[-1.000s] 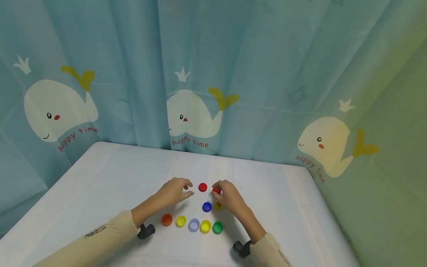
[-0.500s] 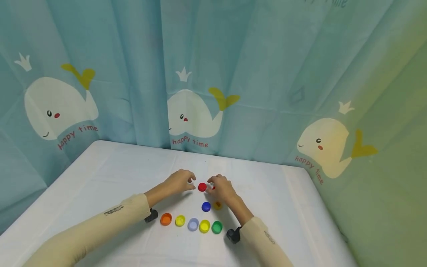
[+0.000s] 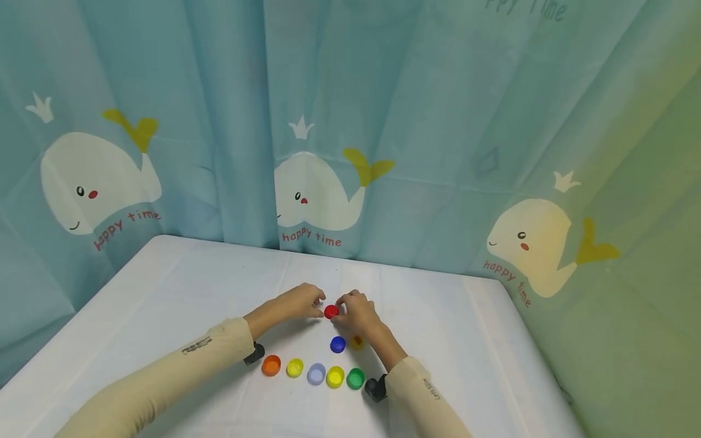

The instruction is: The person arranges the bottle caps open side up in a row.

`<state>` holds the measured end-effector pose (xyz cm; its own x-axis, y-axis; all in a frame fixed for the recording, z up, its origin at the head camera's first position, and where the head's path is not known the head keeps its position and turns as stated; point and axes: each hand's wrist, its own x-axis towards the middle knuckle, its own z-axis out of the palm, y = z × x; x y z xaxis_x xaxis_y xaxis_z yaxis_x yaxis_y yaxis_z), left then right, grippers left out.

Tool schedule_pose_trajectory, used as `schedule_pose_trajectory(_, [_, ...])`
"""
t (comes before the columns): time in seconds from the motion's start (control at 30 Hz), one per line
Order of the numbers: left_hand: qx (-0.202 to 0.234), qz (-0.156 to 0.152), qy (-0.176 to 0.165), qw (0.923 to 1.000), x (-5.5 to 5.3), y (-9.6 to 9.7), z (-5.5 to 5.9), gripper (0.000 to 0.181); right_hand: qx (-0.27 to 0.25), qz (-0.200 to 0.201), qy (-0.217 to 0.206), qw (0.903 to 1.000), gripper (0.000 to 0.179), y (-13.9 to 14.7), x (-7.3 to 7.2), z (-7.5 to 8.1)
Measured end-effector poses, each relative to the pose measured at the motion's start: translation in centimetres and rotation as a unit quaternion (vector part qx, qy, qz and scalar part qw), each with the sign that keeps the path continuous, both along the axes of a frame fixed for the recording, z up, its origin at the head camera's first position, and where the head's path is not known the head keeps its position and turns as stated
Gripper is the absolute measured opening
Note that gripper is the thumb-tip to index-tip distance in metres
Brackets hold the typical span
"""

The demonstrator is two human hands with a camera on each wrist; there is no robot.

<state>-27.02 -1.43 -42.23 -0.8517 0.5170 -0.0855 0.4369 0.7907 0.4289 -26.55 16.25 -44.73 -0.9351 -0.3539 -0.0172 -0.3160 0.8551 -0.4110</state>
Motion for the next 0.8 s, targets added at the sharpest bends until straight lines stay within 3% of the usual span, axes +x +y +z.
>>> schedule_pose_trajectory(0.4, [-0.023, -0.005, 0.003, 0.9997, 0.05, 0.47, -0.1, 0.015, -0.003, 0.02, 0.029, 0.9994, 0.031, 0.16, 0.02, -0.16])
schedule_pose_trajectory(0.57, [-0.02, -0.015, 0.018, 0.9995, 0.24, 0.31, -0.27, 0.016, 0.004, 0.027, 0.044, 0.9987, 0.03, 0.13, 0.05, -0.2])
schedule_pose_trajectory(0.8, [-0.008, -0.029, 0.02, 0.9993, 0.42, 0.32, -0.32, 0.017, 0.015, 0.027, 0.033, 0.999, 0.03, 0.34, 0.05, -0.07])
